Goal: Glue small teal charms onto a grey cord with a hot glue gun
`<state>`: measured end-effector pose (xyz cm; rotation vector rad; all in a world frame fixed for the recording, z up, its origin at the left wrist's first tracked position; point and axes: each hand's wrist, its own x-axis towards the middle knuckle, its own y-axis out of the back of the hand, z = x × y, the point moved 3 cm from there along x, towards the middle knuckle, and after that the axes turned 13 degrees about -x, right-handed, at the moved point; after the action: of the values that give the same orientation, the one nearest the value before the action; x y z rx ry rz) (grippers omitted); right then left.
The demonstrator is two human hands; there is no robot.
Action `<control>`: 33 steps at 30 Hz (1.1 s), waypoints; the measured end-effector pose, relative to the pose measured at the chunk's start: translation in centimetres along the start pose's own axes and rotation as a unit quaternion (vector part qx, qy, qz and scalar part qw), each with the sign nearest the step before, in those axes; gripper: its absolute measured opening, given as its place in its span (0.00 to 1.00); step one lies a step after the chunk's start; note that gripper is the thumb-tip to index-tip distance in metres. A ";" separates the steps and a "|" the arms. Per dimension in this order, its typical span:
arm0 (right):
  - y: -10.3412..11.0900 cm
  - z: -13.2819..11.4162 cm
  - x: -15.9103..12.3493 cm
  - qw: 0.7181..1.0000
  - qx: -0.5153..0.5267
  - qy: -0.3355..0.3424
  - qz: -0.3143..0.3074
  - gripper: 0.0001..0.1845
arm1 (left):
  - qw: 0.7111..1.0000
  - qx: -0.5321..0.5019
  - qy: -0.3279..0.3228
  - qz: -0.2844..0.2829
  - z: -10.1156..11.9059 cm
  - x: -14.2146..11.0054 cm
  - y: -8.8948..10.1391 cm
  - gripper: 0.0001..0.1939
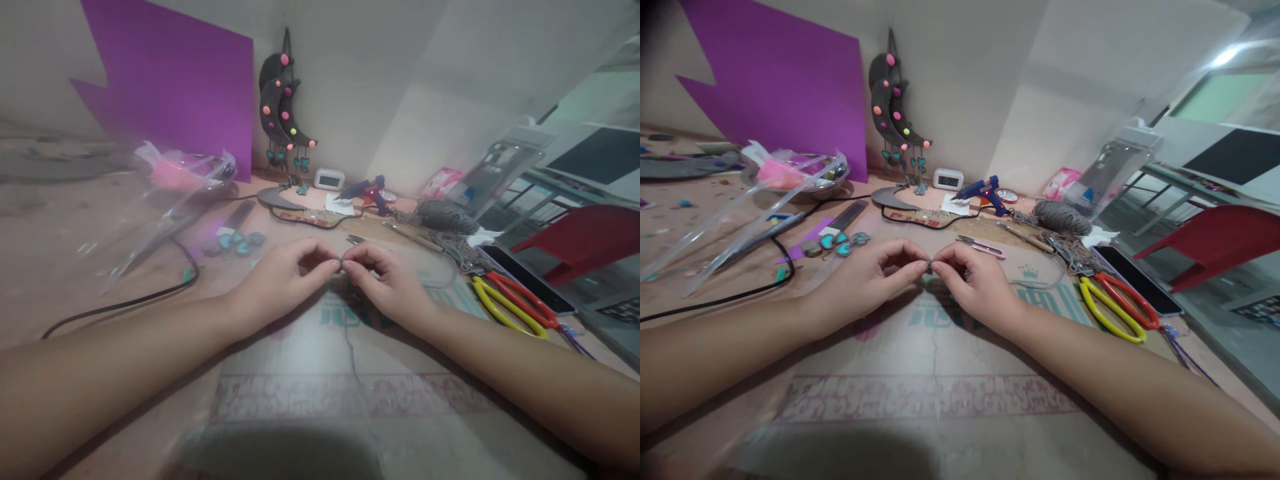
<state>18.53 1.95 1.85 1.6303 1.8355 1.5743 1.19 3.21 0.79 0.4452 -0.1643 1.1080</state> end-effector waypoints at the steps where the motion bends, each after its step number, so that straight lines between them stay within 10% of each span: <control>1: 0.0 -0.1 0.0 1.000 -0.003 0.004 -0.003 0.06 | 1.000 0.008 0.001 0.001 0.0 0.0 0.0 0.10; 21: -0.2 0.4 0.0 0.999 0.033 -0.014 0.000 0.08 | 0.998 -0.049 0.030 0.016 -0.9 0.2 0.2 0.19; 33: -0.1 0.6 0.1 0.997 0.063 -0.039 -0.018 0.11 | 0.999 0.041 0.004 0.020 -0.3 0.1 0.2 0.08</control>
<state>18.90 2.35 1.60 1.6759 1.9480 1.3854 1.05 3.44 0.63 0.5116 -0.1221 1.1592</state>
